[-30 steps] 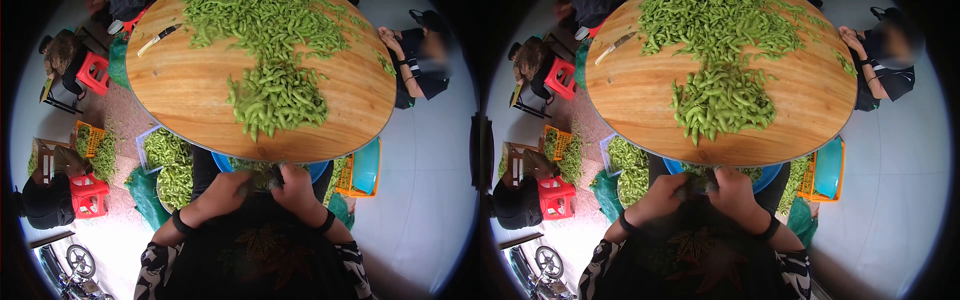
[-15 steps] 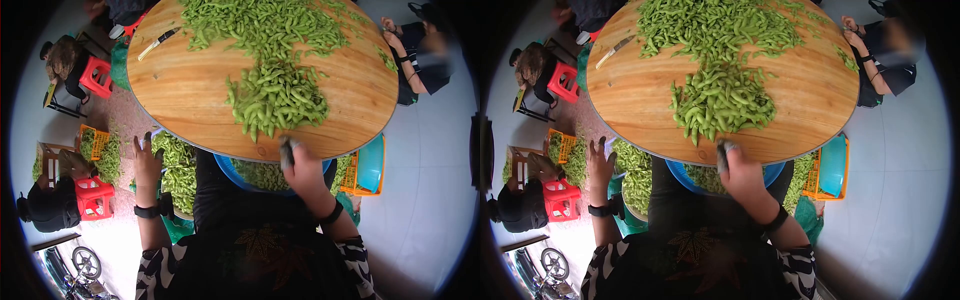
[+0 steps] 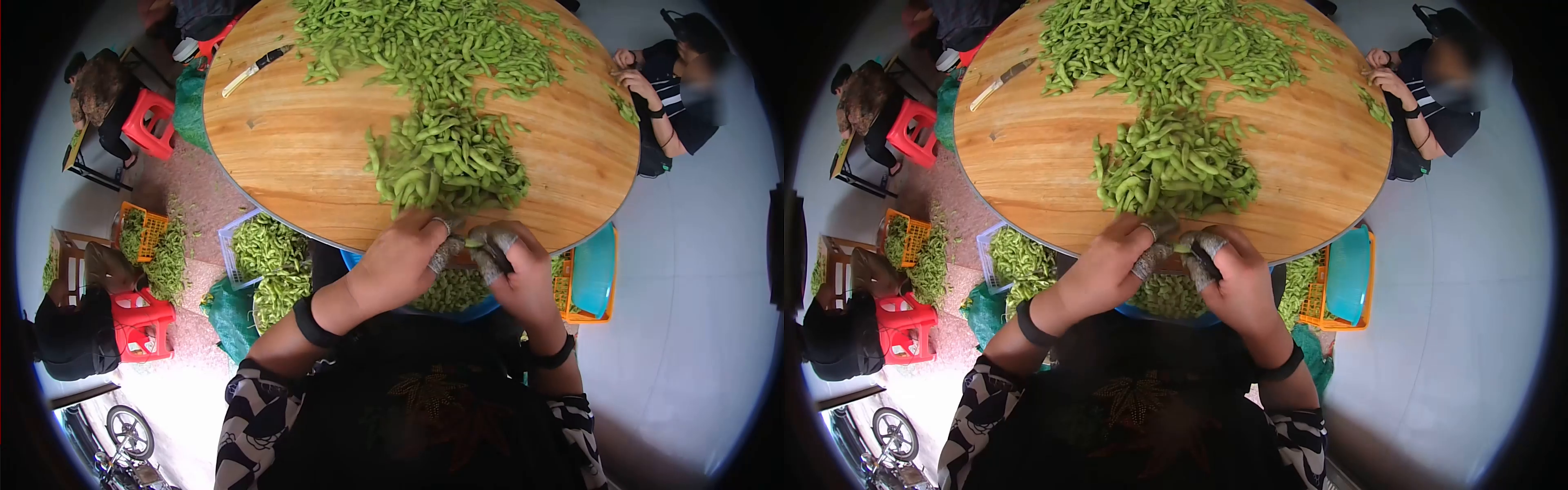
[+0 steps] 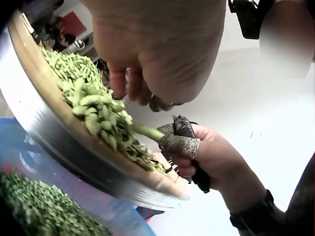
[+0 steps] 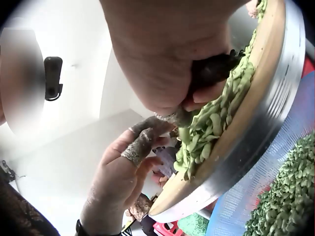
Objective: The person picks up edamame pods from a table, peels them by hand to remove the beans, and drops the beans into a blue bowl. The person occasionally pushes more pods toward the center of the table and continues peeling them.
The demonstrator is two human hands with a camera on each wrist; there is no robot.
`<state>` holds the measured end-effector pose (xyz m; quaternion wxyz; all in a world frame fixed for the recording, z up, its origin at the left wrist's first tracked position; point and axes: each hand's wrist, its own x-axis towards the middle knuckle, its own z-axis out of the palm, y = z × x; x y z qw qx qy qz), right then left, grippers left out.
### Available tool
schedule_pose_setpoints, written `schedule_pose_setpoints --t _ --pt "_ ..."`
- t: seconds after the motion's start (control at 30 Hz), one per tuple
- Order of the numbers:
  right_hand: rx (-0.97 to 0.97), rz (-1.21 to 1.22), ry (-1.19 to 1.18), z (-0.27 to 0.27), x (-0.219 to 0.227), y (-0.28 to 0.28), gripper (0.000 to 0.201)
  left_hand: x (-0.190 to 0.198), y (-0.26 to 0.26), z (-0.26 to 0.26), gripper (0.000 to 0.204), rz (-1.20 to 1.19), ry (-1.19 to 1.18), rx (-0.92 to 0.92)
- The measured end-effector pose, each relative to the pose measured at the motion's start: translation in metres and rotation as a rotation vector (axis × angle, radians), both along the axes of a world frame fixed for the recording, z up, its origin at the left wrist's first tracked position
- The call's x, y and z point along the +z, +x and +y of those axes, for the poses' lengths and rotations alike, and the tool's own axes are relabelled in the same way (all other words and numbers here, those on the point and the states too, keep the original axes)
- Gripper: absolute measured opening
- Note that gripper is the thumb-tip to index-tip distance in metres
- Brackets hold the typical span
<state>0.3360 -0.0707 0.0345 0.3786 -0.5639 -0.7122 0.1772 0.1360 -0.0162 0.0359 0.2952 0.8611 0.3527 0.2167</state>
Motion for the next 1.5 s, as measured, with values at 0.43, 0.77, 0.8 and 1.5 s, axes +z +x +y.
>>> schedule_pose_setpoints --t 0.43,0.77,0.8,1.5 --pt "0.248 0.399 -0.287 -0.017 -0.016 -0.008 0.036 -0.023 -0.01 -0.01 0.017 -0.644 -0.912 -0.039" --pt "0.075 0.788 -0.631 -0.025 -0.026 -0.008 0.04 0.082 -0.234 0.206 0.017 -0.538 0.501 0.643" --pt "0.092 0.807 -0.637 -0.024 -0.031 -0.009 0.038 0.105 -0.265 0.228 0.018 -0.475 0.546 0.666" --pt "0.185 0.686 -0.59 -0.026 -0.01 -0.007 0.023 -0.038 -0.006 -0.018 0.02 -0.651 -0.968 0.027"
